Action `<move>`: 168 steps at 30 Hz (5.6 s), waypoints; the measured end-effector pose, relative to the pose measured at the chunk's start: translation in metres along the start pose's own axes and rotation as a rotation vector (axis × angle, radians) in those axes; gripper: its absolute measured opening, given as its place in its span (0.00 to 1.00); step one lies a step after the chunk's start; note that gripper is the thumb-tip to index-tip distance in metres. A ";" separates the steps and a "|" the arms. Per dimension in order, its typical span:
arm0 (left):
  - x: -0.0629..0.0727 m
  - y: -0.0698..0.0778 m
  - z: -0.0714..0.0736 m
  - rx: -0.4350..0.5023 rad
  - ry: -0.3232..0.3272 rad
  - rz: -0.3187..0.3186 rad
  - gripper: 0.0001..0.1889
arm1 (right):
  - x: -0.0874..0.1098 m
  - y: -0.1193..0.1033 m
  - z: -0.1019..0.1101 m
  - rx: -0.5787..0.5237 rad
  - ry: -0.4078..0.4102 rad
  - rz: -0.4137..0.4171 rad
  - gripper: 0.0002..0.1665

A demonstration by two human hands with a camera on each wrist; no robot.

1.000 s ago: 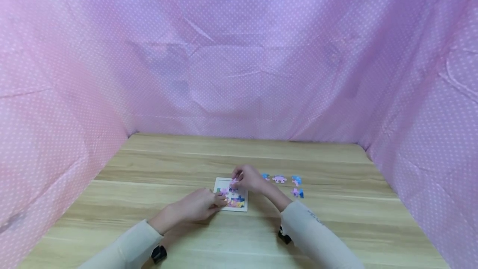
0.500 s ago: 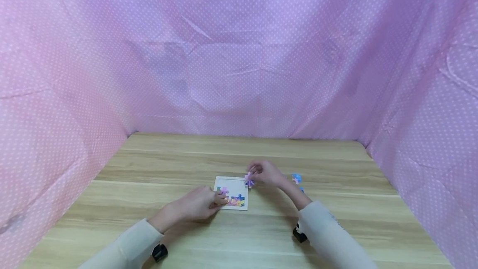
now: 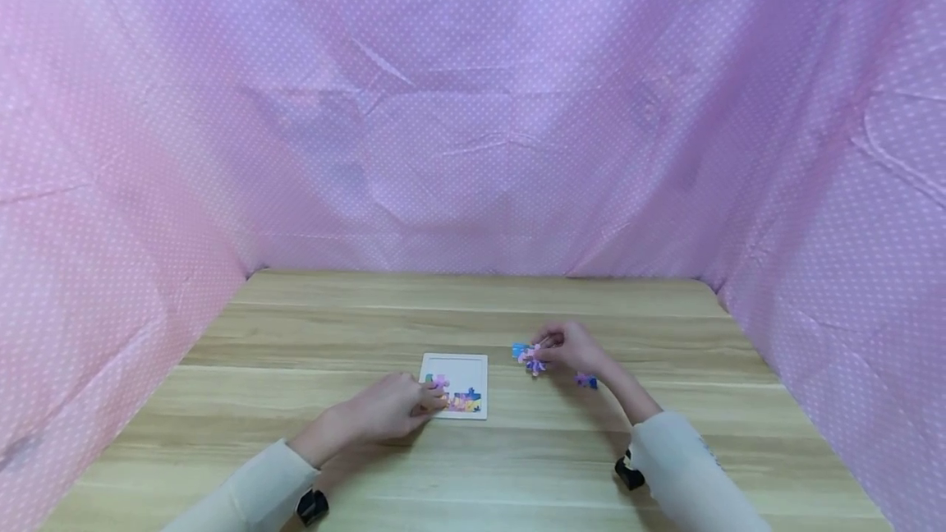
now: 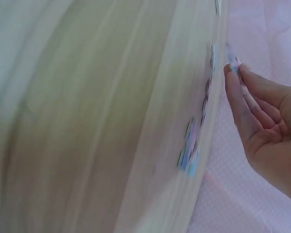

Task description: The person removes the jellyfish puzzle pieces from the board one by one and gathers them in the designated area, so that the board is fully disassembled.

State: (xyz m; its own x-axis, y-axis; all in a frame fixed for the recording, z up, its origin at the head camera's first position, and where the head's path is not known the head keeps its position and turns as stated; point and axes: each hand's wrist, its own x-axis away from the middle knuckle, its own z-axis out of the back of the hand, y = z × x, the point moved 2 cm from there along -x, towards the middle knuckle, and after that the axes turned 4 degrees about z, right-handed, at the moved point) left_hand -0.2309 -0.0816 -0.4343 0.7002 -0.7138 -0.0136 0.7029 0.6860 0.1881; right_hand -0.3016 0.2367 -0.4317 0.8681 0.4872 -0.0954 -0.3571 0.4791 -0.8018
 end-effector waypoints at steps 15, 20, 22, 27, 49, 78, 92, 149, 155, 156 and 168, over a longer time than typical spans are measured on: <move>0.000 -0.002 -0.002 0.073 -0.009 0.053 0.14 | 0.021 0.011 0.019 0.001 -0.051 -0.050 0.12; 0.000 -0.003 -0.003 0.086 -0.006 0.057 0.14 | 0.021 0.012 0.015 0.074 -0.050 -0.011 0.10; 0.000 -0.003 -0.002 0.095 -0.011 0.059 0.14 | 0.020 0.014 0.014 0.084 -0.051 -0.003 0.10; 0.001 -0.003 0.001 0.108 -0.012 0.059 0.13 | 0.019 0.014 0.013 0.091 -0.059 0.063 0.08; 0.002 0.001 0.000 0.047 0.013 0.003 0.13 | 0.008 -0.005 0.006 0.173 -0.040 0.009 0.07; 0.003 -0.002 0.003 0.117 -0.024 -0.007 0.14 | -0.058 -0.065 -0.076 0.143 -0.245 0.138 0.11; 0.002 -0.004 0.004 0.123 -0.002 -0.050 0.14 | -0.075 -0.074 -0.102 0.174 -0.321 0.121 0.15; 0.002 -0.004 0.002 0.009 0.084 -0.182 0.13 | -0.066 -0.072 -0.122 -0.178 -0.379 0.025 0.10; 0.002 -0.003 0.001 0.011 0.102 -0.192 0.13 | -0.066 -0.072 -0.122 -0.204 -0.371 0.011 0.11; 0.002 -0.003 0.000 0.014 0.103 -0.191 0.13 | -0.066 -0.072 -0.123 -0.208 -0.374 0.009 0.11; 0.003 -0.004 -0.003 0.021 0.087 -0.166 0.14 | -0.068 -0.072 -0.124 -0.228 -0.375 0.007 0.11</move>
State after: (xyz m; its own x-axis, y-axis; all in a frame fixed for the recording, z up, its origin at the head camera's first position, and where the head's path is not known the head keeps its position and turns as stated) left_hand -0.2313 -0.0866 -0.4378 0.5832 -0.8017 -0.1309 0.8079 0.5557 0.1962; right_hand -0.2920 0.0788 -0.4405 0.6656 0.7414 0.0854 -0.2408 0.3217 -0.9157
